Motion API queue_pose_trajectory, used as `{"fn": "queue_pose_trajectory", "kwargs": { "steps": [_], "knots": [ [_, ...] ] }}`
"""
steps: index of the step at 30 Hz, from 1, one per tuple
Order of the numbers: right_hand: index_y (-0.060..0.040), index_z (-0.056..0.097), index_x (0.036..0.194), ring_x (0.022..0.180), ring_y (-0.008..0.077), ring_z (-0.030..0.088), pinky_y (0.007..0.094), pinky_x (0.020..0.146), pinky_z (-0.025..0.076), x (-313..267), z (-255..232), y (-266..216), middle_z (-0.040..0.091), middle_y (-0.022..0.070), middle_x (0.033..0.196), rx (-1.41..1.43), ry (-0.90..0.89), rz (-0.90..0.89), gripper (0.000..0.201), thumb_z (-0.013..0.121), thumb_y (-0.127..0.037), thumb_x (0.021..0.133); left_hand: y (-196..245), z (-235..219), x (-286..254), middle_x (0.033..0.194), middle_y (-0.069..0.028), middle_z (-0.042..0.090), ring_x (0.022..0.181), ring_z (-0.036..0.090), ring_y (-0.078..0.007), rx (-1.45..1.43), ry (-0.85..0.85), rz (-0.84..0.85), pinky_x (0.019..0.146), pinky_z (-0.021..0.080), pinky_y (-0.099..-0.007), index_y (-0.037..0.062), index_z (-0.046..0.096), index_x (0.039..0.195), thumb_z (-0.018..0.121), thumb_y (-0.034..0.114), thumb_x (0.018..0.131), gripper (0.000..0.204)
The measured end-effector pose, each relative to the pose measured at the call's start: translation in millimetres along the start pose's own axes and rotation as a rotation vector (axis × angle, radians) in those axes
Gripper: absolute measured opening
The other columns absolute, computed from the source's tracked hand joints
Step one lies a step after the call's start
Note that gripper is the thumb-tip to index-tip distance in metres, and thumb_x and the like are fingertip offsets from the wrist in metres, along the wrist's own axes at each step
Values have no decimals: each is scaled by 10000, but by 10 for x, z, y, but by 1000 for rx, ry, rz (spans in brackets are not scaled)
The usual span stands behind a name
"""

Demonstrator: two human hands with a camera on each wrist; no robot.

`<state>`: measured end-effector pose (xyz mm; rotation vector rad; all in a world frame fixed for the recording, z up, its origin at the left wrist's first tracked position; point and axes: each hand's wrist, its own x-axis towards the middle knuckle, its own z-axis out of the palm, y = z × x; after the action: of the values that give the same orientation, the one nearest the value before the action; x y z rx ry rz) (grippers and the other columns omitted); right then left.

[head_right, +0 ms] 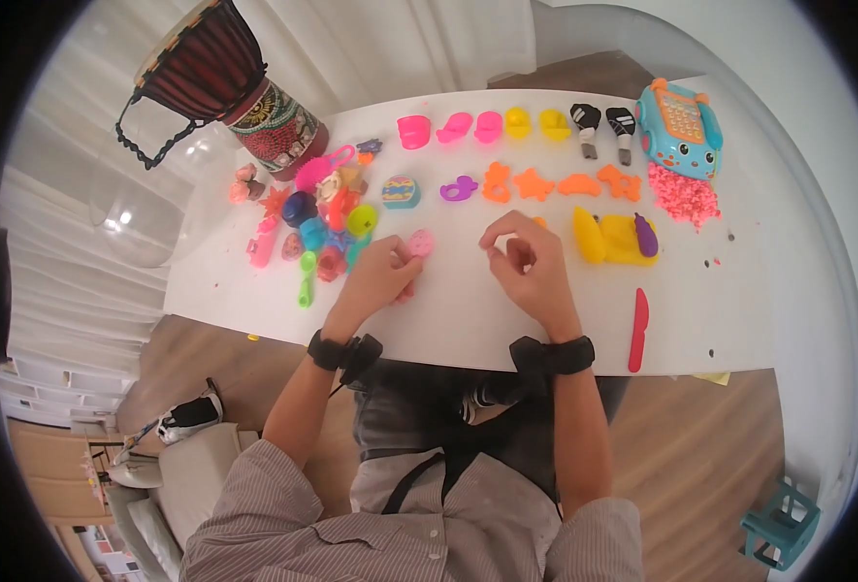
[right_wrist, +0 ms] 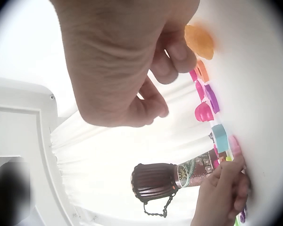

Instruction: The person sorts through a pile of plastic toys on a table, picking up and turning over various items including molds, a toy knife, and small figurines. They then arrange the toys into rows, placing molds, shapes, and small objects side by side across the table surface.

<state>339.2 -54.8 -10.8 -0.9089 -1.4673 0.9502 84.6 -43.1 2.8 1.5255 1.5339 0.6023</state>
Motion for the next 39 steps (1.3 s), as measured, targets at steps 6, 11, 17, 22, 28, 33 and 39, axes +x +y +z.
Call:
{"fn": "queue_pose_trajectory", "kwargs": {
  "steps": [6,11,17,22,28,33,39],
  "knots": [
    [-34,674,936,533,3,420,197,526,295,-44,29,7,623,-23,747,91,-184,90,90,641,31,883,-68,-153,-86,617,-63,641,520,637,-127,102,97,20,476,492,-259,18,588,919,652,206,1005,216],
    [-18,675,949,594,17,498,196,549,346,-42,53,-11,634,-11,792,132,-171,82,83,630,27,896,-2,-128,-120,599,-71,632,503,626,-124,101,117,78,470,475,-259,14,595,918,673,234,1008,251],
    [-5,673,954,642,32,538,196,570,380,-38,23,-11,633,-5,820,156,-184,99,78,625,26,901,30,-119,-102,613,-97,642,514,658,-203,155,153,98,513,518,-340,2,595,899,686,222,999,258],
    [-13,673,948,602,20,481,199,552,338,-36,26,-3,614,-17,779,152,-165,79,71,632,16,898,-92,-467,61,682,-115,673,644,695,-300,466,377,175,621,536,-427,12,646,980,779,251,927,279],
    [-39,680,944,564,3,397,209,534,273,-14,20,15,564,-53,703,47,-185,72,69,641,-5,898,-223,-713,315,1095,-171,697,957,716,-368,692,464,408,781,578,-462,51,694,1152,877,238,777,457],
    [-44,683,925,552,0,383,207,533,269,-32,31,-35,548,-62,681,86,-132,80,44,655,-19,901,-222,-776,507,1205,-173,668,1014,706,-404,840,317,231,855,583,-482,43,705,1146,870,325,795,479],
    [-56,691,922,565,-5,390,209,528,271,-28,30,-26,547,-65,681,66,-139,91,40,668,-28,905,-206,-862,633,1163,-229,663,1056,693,-428,844,225,166,864,580,-507,43,696,1143,872,383,790,521]
  ]
}}
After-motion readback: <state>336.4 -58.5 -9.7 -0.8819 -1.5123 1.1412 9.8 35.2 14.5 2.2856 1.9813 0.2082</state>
